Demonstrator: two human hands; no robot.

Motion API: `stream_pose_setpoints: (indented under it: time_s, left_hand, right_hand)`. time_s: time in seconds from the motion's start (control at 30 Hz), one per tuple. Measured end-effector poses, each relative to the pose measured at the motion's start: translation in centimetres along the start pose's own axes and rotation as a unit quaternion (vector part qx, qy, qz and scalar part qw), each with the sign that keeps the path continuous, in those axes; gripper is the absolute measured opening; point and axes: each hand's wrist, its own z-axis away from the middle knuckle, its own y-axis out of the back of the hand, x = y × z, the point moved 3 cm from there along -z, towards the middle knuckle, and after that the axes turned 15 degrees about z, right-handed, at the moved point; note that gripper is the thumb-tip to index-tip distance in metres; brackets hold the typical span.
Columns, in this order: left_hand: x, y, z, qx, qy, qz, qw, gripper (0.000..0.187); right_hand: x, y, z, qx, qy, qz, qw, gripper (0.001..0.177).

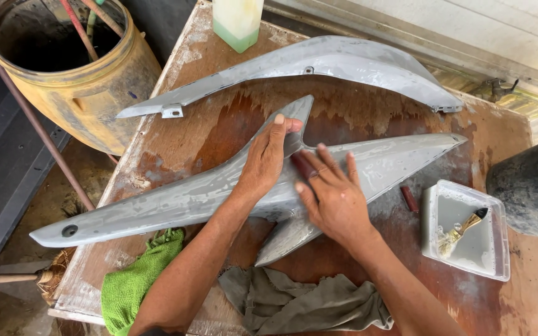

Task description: The person sands a grey metal part on a wooden table using a sanding block. They hold the part steady with their left hand while moving the sanding block with their right hand across the surface.

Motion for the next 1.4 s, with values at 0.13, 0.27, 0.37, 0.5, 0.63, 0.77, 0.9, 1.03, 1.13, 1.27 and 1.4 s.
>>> stream_pose_setpoints:
  time_s: [0.13,0.27,0.37,0.5,0.63,0.77,0.9,1.03,1.13,1.27,1.4]
  left_hand:
    - [0.4,-0.1,0.1,0.004,-0.001,0.004,1.0,0.06]
    - [0.0,0.0,0.0,-0.001,-0.001,-0.008,1.0,0.059]
    - [0.6,-0.2,0.4,-0.003,-0.007,-0.024,1.0,0.056]
    - [1.7,-1.0,1.0,-0.006,-0.022,-0.06,0.998,0.052]
    - [1.5,-1.0,0.9,-0.016,-0.018,-0.083,0.996,0.052]
    - [1.4,-1.2,0.9,-0.031,-0.044,-0.11,0.992,0.048]
    - [1.0,-1.3,0.9,-0.046,-0.085,-0.158,0.983,0.037]
    - [-0.3,-1.9,0.8,-0.054,-0.181,-0.236,0.953,0.026]
    - [-1.8,-2.6,0.9,-0.071,-0.258,-0.365,0.892,0.035]
    - [-1.0,-3.3,1.6,-0.154,-0.296,-0.402,0.853,0.034]
    - [0.2,-3.6,1.9,-0.189,-0.293,-0.411,0.842,0.032]
  right_hand:
    - [1.1,0.2,-0.7,0.008,-0.043,0.027,0.999,0.046]
    - [-0.4,0.7,-0.4,-0.002,-0.007,-0.006,1.0,0.048]
    - [0.7,-0.3,-0.1,0.012,-0.016,0.002,1.0,0.042]
    - [2.6,1.3,0.0,0.042,-0.104,0.02,0.994,0.038]
    - [2.6,0.7,0.5,0.041,-0.064,0.0,0.997,0.033]
    - [4.0,0.9,0.6,0.041,-0.116,0.009,0.992,0.036]
    - [4.7,-0.8,1.4,0.049,-0.114,-0.017,0.992,0.037]
    - [3.5,1.1,1.1,0.054,-0.077,-0.011,0.996,0.035]
    - [4.9,0.7,1.3,0.045,-0.16,-0.001,0.986,0.038]
    - [4.6,1.6,1.5,0.042,-0.146,-0.001,0.988,0.033]
    - [6.5,2.6,2.6,0.074,-0.193,-0.035,0.978,0.031]
